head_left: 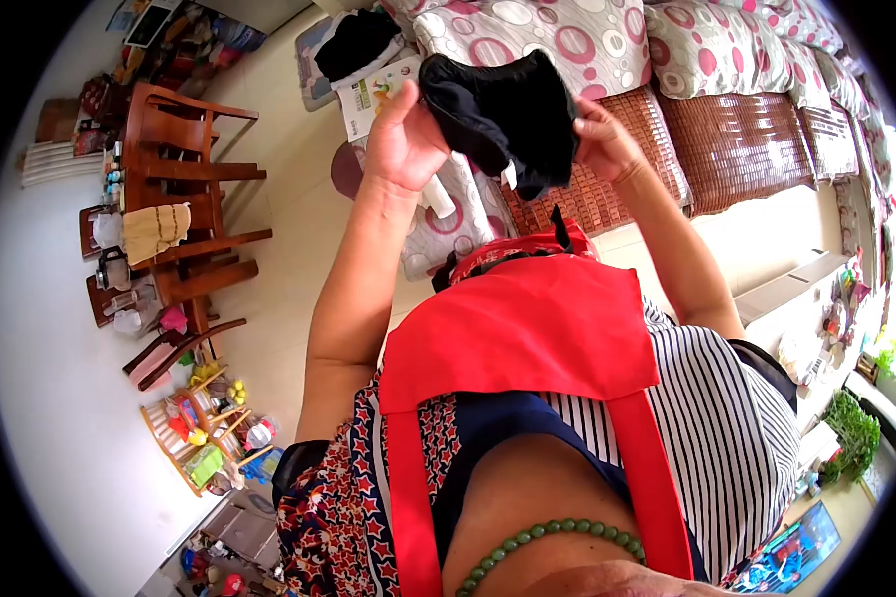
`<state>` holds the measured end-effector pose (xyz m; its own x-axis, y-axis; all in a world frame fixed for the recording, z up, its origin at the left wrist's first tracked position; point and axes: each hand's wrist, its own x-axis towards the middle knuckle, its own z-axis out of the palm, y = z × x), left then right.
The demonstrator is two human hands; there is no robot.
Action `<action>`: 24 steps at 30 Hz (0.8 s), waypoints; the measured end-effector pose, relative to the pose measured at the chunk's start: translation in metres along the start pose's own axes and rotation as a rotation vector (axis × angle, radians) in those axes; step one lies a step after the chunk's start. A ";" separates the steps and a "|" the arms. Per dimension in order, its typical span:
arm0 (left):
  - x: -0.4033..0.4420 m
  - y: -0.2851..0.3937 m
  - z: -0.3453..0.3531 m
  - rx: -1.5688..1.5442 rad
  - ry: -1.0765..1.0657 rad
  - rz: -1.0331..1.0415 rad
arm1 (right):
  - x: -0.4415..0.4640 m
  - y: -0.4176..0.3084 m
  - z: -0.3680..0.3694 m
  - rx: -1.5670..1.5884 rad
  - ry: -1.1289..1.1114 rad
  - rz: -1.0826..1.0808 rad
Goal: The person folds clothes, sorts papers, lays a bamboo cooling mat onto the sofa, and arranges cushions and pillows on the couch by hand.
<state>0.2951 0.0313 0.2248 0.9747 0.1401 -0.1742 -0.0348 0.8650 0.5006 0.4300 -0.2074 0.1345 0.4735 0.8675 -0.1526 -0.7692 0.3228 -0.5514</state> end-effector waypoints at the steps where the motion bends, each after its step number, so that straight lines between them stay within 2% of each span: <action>1: 0.002 0.002 -0.008 0.049 -0.011 0.004 | 0.003 -0.015 0.000 -0.117 0.026 -0.038; 3: -0.002 0.009 -0.001 0.116 -0.021 0.004 | 0.007 -0.048 0.010 -0.355 0.056 -0.129; 5: -0.002 0.017 -0.009 0.359 0.118 0.125 | 0.005 -0.080 0.030 -0.600 0.091 -0.265; 6: -0.001 0.022 -0.016 0.480 0.185 0.186 | 0.013 -0.096 0.002 -0.886 0.116 -0.268; 7: 0.005 0.024 -0.037 0.729 0.356 0.342 | 0.018 -0.108 -0.014 -1.304 0.305 -0.305; 8: 0.008 0.023 -0.052 1.013 0.444 0.391 | 0.019 -0.113 -0.021 -1.716 0.503 -0.329; 10: 0.011 0.023 -0.066 1.582 0.623 0.496 | 0.024 -0.118 -0.019 -1.869 0.556 -0.493; 11: 0.015 0.021 -0.072 1.611 0.653 0.507 | 0.029 -0.123 -0.016 -1.943 0.581 -0.587; 13: 0.020 0.018 -0.067 1.620 0.673 0.514 | 0.026 -0.121 0.015 -1.919 0.541 -0.741; 15: 0.023 0.027 -0.070 1.726 0.595 0.655 | 0.019 -0.120 0.036 -1.888 0.485 -0.872; 16: 0.023 0.033 -0.074 1.779 0.553 0.726 | 0.021 -0.118 0.025 -1.900 0.457 -0.680; 17: 0.026 0.036 -0.082 1.834 0.557 0.525 | 0.025 -0.111 0.004 -1.901 0.425 -0.482; 18: 0.021 0.034 -0.090 1.803 0.535 0.445 | 0.024 -0.103 -0.003 -1.889 0.387 -0.279; 21: 0.033 0.034 -0.082 1.787 0.486 0.354 | 0.029 -0.116 -0.004 -1.668 0.395 -0.332; 22: 0.036 0.032 -0.076 1.601 0.486 0.336 | 0.024 -0.110 0.005 -1.601 0.406 -0.320; 23: 0.035 0.027 -0.074 1.417 0.483 0.296 | 0.019 -0.111 0.017 -1.612 0.527 -0.241; 24: 0.036 0.024 -0.065 1.232 0.478 0.262 | 0.020 -0.115 0.005 -1.443 0.476 -0.222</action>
<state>0.3150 0.0888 0.1750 0.7893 0.6047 -0.1063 0.2585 -0.1702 0.9509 0.5259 -0.2257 0.1992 0.8241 0.5644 -0.0473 0.2583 -0.4489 -0.8554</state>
